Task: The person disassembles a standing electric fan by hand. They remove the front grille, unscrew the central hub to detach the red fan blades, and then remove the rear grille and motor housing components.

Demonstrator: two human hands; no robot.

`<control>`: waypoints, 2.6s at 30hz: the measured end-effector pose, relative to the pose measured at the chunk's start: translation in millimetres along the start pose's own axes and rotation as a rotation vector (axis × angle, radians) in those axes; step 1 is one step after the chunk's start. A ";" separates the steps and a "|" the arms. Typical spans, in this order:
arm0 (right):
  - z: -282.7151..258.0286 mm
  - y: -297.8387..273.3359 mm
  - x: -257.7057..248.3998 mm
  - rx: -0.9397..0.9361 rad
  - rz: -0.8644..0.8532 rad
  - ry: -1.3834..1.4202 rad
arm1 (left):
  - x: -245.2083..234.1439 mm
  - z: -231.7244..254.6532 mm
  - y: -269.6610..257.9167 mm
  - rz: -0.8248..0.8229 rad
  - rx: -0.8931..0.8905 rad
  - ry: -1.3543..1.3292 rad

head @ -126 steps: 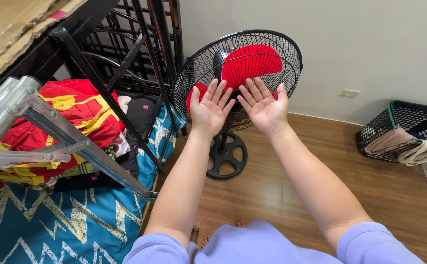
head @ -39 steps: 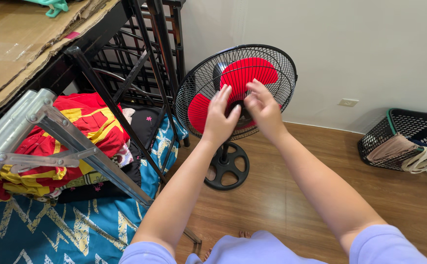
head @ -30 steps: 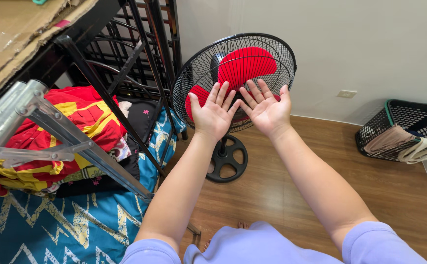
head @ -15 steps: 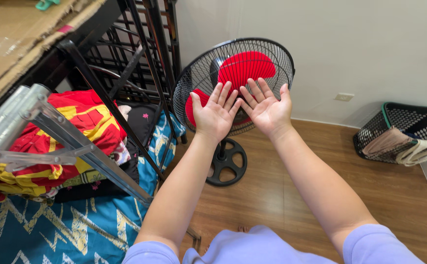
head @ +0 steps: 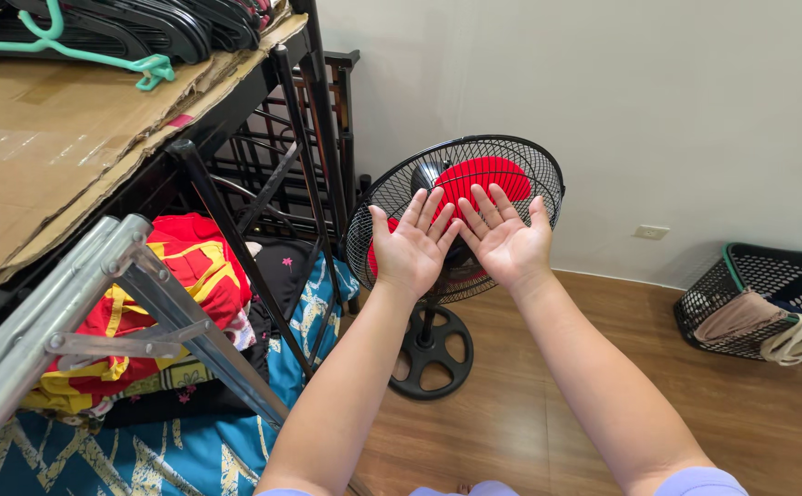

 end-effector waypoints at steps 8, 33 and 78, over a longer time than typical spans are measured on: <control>-20.7 19.5 3.5 -0.097 0.003 -0.449 | -14.9 27.3 8.7 0.212 0.214 0.870; -156.8 134.3 -130.4 -0.253 0.035 -1.670 | -112.6 98.8 35.5 0.665 0.748 1.949; -179.6 241.6 -242.8 -0.165 0.146 -1.391 | -101.8 41.3 43.9 1.071 0.859 1.879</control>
Point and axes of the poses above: each hand's wrist, its own y-axis towards the middle knuckle, its own x-axis out of the palm, z = x × y, the point moved 6 cm from there along y, towards the middle knuckle, and after that the axes turned 11 degrees about -z, right-handed, at the moved point
